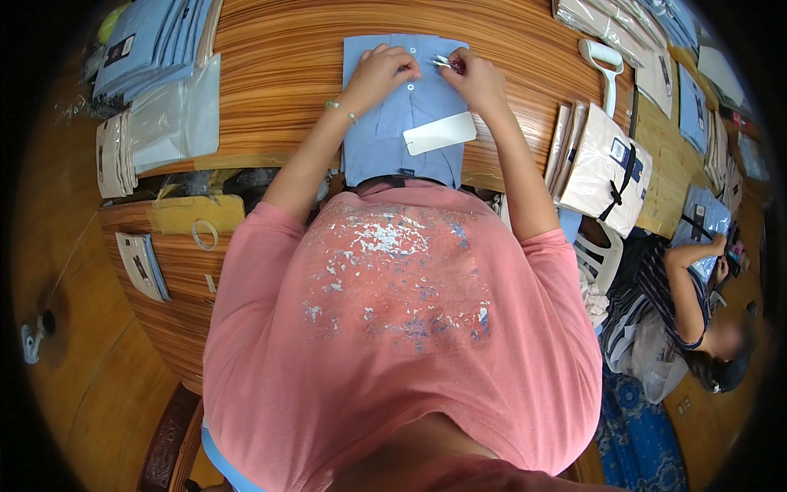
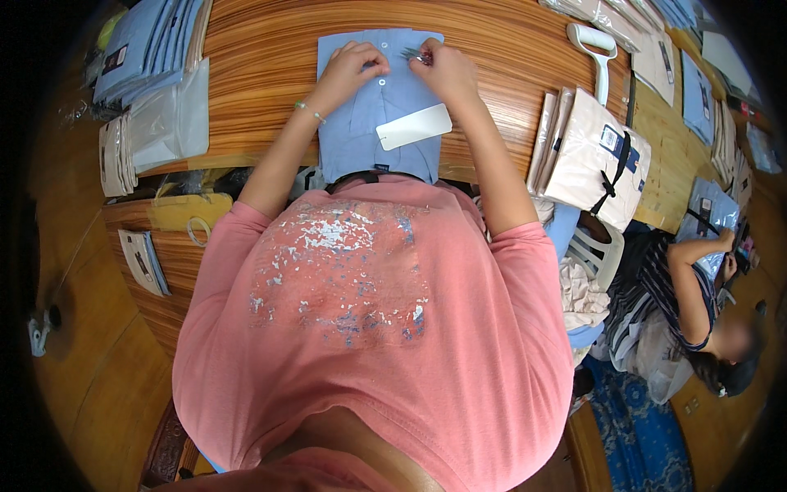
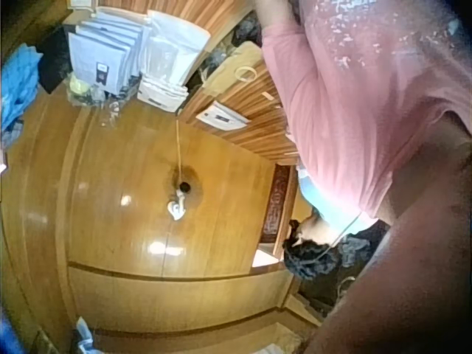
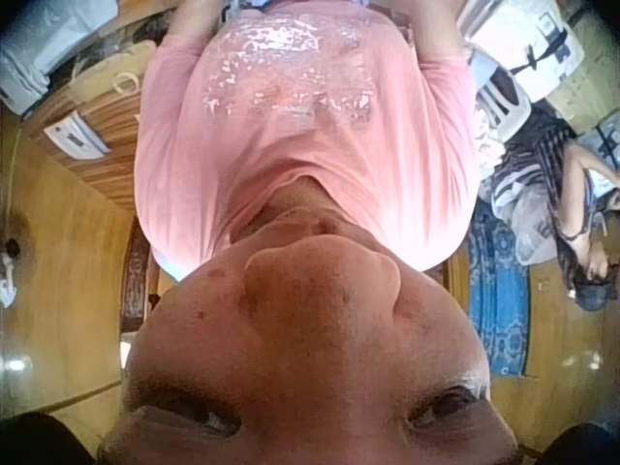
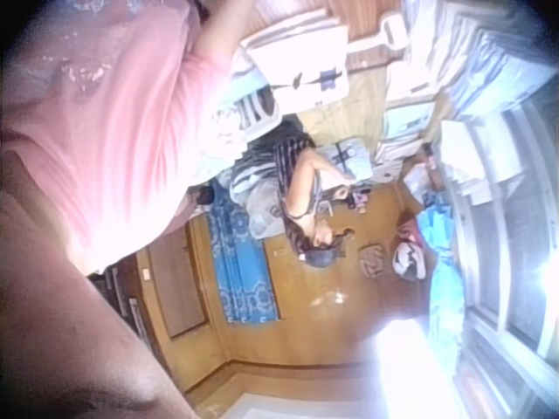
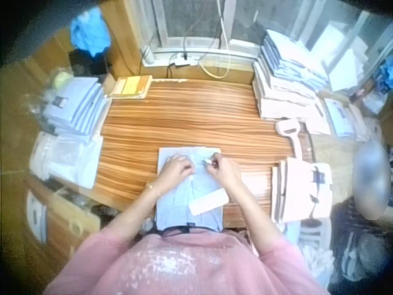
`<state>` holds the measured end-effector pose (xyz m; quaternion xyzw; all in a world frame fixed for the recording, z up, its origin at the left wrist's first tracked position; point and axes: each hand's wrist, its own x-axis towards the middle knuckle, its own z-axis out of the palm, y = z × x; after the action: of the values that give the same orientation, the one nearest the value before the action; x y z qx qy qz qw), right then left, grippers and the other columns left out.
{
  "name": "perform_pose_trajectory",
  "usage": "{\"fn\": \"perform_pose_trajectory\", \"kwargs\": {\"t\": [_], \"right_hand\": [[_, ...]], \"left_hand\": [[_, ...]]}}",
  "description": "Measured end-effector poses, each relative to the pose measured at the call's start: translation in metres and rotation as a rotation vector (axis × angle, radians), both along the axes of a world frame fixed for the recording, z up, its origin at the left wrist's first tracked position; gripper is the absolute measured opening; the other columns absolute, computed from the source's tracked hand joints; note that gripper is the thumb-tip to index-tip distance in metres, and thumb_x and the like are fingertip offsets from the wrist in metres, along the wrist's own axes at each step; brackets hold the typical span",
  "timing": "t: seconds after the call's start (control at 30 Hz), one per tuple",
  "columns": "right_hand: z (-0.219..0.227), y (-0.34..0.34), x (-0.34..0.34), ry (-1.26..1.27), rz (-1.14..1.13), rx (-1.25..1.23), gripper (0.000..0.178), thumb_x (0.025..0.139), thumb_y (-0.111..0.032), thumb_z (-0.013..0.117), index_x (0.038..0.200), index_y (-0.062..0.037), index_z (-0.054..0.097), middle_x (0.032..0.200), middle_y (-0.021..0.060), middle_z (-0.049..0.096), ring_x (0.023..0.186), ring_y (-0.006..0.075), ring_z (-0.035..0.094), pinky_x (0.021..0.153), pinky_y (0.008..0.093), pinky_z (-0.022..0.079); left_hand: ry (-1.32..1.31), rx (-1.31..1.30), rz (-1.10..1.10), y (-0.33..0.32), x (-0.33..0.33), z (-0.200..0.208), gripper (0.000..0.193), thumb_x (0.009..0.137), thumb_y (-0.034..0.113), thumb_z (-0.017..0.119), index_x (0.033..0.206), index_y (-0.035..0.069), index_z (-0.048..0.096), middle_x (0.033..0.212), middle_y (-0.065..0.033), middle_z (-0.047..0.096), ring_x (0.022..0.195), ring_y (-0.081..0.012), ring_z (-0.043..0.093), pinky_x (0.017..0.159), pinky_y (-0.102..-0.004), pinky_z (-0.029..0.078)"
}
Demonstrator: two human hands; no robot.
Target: The person folds a light-blue shirt using a cardboard template, inserts it into a plastic bag, and secures the package with a black elastic strap.
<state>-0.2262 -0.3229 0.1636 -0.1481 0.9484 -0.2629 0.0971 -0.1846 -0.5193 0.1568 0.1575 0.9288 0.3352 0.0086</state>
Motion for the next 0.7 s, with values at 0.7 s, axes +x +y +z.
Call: {"fn": "perform_pose_trajectory", "kwargs": {"t": [0.7], "right_hand": [[0.010,-0.003,0.025,-0.131,0.147,-0.049,0.031,0.071,-0.036,0.063,0.087,-0.0098,0.063,0.074,0.0093,0.065,0.072,0.0283,0.062,0.063,0.0379,0.048]], "left_hand": [[-0.293,0.280,0.192,0.005,0.002,-0.024,0.025,0.082,0.022,0.062,0.085,-0.002,0.062,0.071,-0.0067,0.061,0.065,-0.0128,0.052,0.062,-0.0255,0.043]]}}
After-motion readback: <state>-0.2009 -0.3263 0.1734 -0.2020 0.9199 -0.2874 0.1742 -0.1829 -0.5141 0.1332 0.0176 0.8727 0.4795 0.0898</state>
